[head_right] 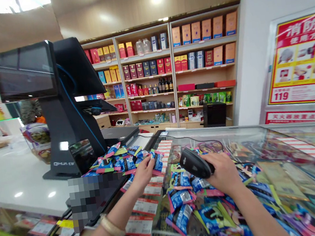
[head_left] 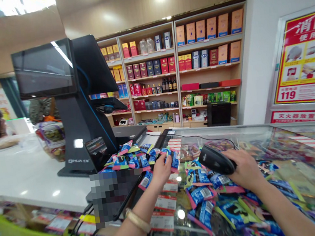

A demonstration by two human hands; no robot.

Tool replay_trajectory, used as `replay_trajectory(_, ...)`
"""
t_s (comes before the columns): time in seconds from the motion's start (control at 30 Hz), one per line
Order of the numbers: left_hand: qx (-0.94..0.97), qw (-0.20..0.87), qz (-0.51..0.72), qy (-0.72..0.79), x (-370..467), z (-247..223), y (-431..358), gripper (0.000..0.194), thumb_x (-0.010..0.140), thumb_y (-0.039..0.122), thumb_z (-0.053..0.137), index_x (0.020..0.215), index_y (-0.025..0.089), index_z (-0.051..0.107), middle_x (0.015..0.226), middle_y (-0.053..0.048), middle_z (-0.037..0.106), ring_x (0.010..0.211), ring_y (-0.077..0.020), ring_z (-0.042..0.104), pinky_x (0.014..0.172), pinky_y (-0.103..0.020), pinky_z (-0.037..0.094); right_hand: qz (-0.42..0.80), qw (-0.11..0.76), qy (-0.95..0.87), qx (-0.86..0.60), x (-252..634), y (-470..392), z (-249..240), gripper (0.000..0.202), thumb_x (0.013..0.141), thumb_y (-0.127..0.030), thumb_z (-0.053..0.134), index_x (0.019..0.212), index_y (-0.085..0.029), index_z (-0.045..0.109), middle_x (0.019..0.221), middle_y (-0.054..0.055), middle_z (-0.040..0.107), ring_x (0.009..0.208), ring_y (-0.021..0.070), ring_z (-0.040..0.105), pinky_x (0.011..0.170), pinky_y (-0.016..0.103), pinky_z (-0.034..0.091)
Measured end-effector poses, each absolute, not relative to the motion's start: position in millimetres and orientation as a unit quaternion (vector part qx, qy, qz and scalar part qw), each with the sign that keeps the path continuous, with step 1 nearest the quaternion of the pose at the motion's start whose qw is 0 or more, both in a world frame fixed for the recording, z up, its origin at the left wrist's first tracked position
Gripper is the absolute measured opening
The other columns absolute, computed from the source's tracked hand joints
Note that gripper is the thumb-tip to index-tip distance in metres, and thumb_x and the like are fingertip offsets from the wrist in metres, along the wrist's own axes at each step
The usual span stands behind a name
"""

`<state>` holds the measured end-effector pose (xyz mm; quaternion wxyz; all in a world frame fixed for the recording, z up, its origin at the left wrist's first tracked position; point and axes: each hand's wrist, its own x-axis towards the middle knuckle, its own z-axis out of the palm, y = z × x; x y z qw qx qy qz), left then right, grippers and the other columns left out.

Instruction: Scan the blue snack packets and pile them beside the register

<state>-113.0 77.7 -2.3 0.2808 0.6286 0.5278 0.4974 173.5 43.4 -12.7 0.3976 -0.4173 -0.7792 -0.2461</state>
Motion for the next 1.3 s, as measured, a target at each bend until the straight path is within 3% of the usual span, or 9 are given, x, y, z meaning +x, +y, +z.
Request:
replay_trajectory(0.1, 0.49, 0.505, 0.567, 0.428, -91, 7, 90, 0.02, 0.088, 0.036, 0.048, 0.082, 0.018, 0.055, 0.071, 0.001, 0.06, 0.063, -0.0132, 0.059, 0.063, -0.027, 0.053, -0.246, 0.403, -0.777, -0.416, 172, 41, -10, 0.029, 0.071, -0.021, 0.053, 0.097, -0.019, 0.067, 0.086, 0.007, 0.07, 0.079, 0.022, 0.064, 0.069, 0.032, 0.042)
replay_trajectory(0.2, 0.388, 0.617, 0.585, 0.356, -74, 12, 93, 0.014, 0.087, 0.03, 0.049, 0.089, 0.017, 0.055, 0.075, -0.002, 0.064, 0.063, -0.0139, 0.065, 0.061, -0.028, 0.056, -0.233, 0.4, -0.778, -0.425, 172, 39, -7, 0.03, 0.071, -0.022, 0.053, 0.098, -0.019, 0.066, 0.087, 0.007, 0.07, 0.079, 0.0215, 0.064, 0.068, 0.031, 0.041)
replay_trajectory(0.47, 0.425, 0.614, 0.579, 0.327, -73, -3, 83, 0.024, 0.076, 0.024, 0.067, 0.096, 0.018, 0.056, 0.072, 0.0, 0.065, 0.059, -0.014, 0.067, 0.054, -0.023, 0.056, -0.221, 0.382, -0.786, -0.433, 170, 35, -4, 0.028, 0.071, -0.022, 0.053, 0.095, -0.019, 0.067, 0.082, 0.007, 0.07, 0.077, 0.0206, 0.063, 0.068, 0.031, 0.039)
replay_trajectory(0.67, 0.443, 0.609, 0.571, 0.326, -73, -6, 82, 0.024, 0.079, 0.025, 0.065, 0.101, 0.017, 0.058, 0.072, 0.001, 0.065, 0.057, -0.0127, 0.066, 0.055, -0.025, 0.056, -0.213, 0.381, -0.787, -0.437, 170, 35, -4, 0.027, 0.073, -0.023, 0.053, 0.096, -0.019, 0.066, 0.084, 0.006, 0.07, 0.078, 0.0206, 0.063, 0.068, 0.031, 0.038)
replay_trajectory(0.97, 0.436, 0.61, 0.567, 0.341, -70, -4, 79, 0.047, 0.082, 0.019, 0.06, 0.128, 0.016, 0.049, 0.08, -0.002, 0.069, 0.057, -0.0127, 0.067, 0.053, -0.024, 0.055, -0.193, 0.372, -0.793, -0.442, 171, 35, -6, 0.027, 0.072, -0.022, 0.053, 0.095, -0.02, 0.066, 0.083, 0.006, 0.07, 0.076, 0.0204, 0.062, 0.067, 0.03, 0.038)
replay_trajectory(1.03, 0.452, 0.594, 0.567, 0.348, -71, -6, 80, 0.045, 0.083, 0.022, 0.06, 0.127, 0.017, 0.053, 0.088, -0.004, 0.071, 0.063, -0.0138, 0.068, 0.058, -0.027, 0.057, -0.2, 0.378, -0.791, -0.437, 170, 35, -5, 0.027, 0.073, -0.023, 0.054, 0.097, -0.02, 0.066, 0.083, 0.006, 0.07, 0.077, 0.0205, 0.063, 0.067, 0.03, 0.038)
replay_trajectory(1.13, 0.53, 0.53, 0.565, 0.345, -70, -11, 80, 0.041, 0.085, 0.029, 0.058, 0.124, 0.018, 0.059, 0.117, -0.008, 0.068, 0.095, -0.0214, 0.069, 0.08, -0.035, 0.058, -0.221, 0.395, -0.777, -0.437, 171, 35, -4, 0.025, 0.072, -0.023, 0.054, 0.094, -0.019, 0.066, 0.082, 0.006, 0.069, 0.076, 0.0203, 0.062, 0.068, 0.03, 0.039)
replay_trajectory(1.2, 0.62, 0.461, 0.539, 0.335, -70, -13, 77, 0.041, 0.086, 0.032, 0.056, 0.125, 0.02, 0.061, 0.134, -0.008, 0.059, 0.12, -0.0249, 0.057, 0.1, -0.04, 0.049, -0.237, 0.409, -0.764, -0.439, 173, 35, -4, 0.024, 0.071, -0.023, 0.053, 0.091, -0.019, 0.067, 0.083, 0.007, 0.069, 0.077, 0.0205, 0.062, 0.069, 0.03, 0.039)
replay_trajectory(1.3, 0.734, 0.391, 0.459, 0.313, -68, -14, 69, 0.044, 0.089, 0.037, 0.052, 0.131, 0.023, 0.057, 0.142, -0.006, 0.052, 0.135, -0.0235, 0.044, 0.114, -0.042, 0.032, -0.251, 0.419, -0.75, -0.445, 177, 37, -5, 0.024, 0.072, -0.026, 0.055, 0.092, -0.019, 0.066, 0.085, 0.008, 0.069, 0.078, 0.0216, 0.062, 0.069, 0.031, 0.041)
